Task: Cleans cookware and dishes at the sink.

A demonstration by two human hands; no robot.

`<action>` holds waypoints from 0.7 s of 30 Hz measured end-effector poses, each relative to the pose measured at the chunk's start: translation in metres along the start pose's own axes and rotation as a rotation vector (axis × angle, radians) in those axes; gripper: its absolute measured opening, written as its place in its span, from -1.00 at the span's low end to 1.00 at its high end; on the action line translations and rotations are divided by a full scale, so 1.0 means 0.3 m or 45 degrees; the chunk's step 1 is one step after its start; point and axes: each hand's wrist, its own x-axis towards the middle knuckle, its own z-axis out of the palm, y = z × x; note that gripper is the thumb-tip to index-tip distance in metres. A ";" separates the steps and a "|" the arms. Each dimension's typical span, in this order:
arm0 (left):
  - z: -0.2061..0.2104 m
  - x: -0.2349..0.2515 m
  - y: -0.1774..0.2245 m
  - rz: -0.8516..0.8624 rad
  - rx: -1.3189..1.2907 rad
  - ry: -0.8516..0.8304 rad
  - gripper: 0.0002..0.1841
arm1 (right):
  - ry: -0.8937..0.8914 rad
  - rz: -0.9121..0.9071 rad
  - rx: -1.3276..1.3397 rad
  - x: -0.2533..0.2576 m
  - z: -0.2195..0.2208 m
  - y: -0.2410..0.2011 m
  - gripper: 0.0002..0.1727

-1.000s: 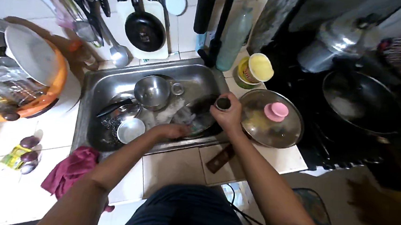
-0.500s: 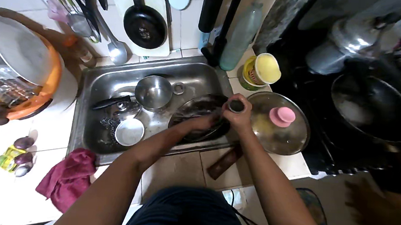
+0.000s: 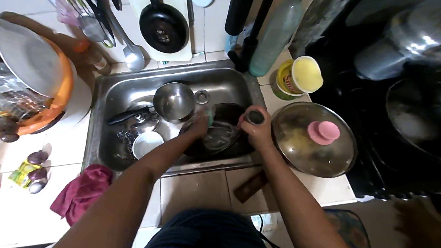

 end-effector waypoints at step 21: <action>-0.055 0.001 0.166 0.179 -0.200 0.082 -0.12 | -0.092 -0.050 -0.009 0.003 -0.053 -0.017 -0.71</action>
